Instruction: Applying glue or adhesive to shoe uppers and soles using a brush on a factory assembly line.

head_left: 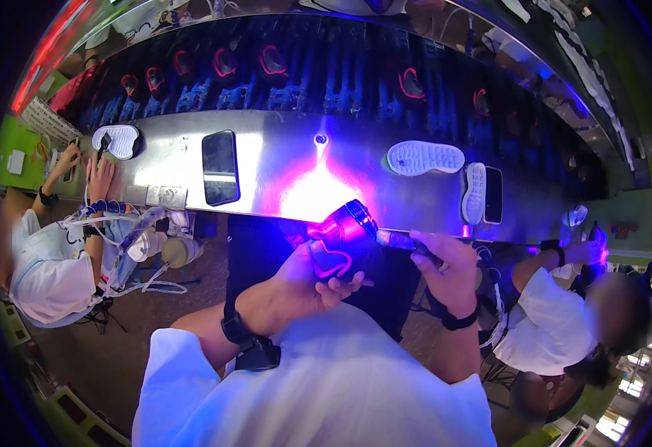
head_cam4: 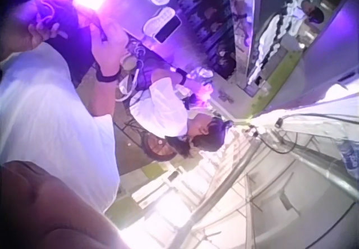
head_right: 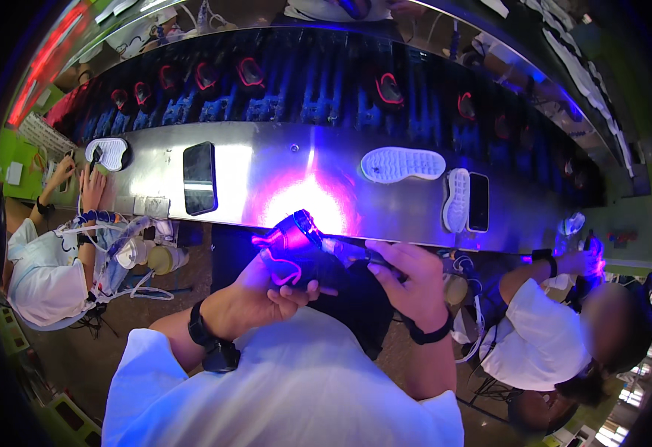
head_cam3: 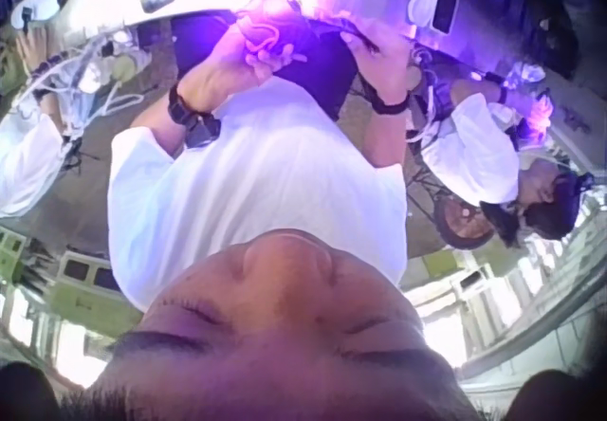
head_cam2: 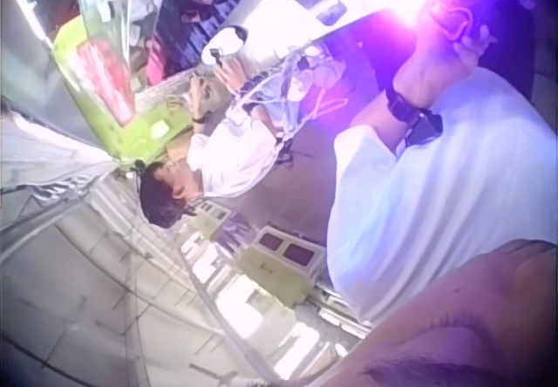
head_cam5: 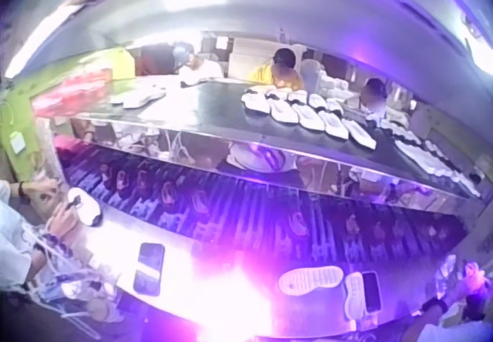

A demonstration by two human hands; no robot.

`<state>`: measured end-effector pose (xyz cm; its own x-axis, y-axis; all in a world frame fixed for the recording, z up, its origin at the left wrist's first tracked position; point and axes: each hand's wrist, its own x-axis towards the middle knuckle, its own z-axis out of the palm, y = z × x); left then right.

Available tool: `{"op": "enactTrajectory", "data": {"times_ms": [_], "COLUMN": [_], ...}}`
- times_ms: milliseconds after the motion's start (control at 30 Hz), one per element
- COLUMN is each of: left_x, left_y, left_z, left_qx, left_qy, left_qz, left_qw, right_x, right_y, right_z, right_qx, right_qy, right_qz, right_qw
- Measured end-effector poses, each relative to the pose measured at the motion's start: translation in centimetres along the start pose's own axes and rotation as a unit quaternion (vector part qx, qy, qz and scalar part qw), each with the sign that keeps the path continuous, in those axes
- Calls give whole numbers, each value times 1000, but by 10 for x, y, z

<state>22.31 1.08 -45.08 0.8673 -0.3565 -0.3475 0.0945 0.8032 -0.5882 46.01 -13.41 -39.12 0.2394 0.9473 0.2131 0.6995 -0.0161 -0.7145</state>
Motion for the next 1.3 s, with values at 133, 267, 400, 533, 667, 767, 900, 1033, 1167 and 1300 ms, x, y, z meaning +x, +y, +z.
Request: {"op": "enactTrajectory", "data": {"times_ms": [133,267,400,533,667,767,900,1033,1167,1300], "left_x": [-3,-16,-13,-20,-37,-38,-41,-30,-13,2], "left_y": [4,7,15,40,48,40,44,39,31,25], "left_z": [-2,6,24,25,40,50,54,64,73,88], "left_qx": [41,204,305,390,626,715,799,811,776,782], "left_qy": [-48,-56,-51,-76,35,98,134,20,-33,-95], "left_qz": [-47,78,207,296,465,568,578,576,588,550], "left_qw": [997,974,928,869,625,396,99,-104,-227,-276], "right_x": [-14,-34,-3,16,-2,-15,-24,-39,-46,-45], "right_y": [0,6,-5,-11,-4,8,1,-16,-25,-29], "right_z": [16,22,33,52,58,50,23,-11,-31,-47], "right_qx": [24,59,12,1,72,120,183,191,115,92], "right_qy": [0,-17,17,32,24,4,48,94,76,76], "right_qz": [27,85,98,149,108,112,166,179,140,122], "right_qw": [999,995,995,988,991,986,968,961,981,985]}}
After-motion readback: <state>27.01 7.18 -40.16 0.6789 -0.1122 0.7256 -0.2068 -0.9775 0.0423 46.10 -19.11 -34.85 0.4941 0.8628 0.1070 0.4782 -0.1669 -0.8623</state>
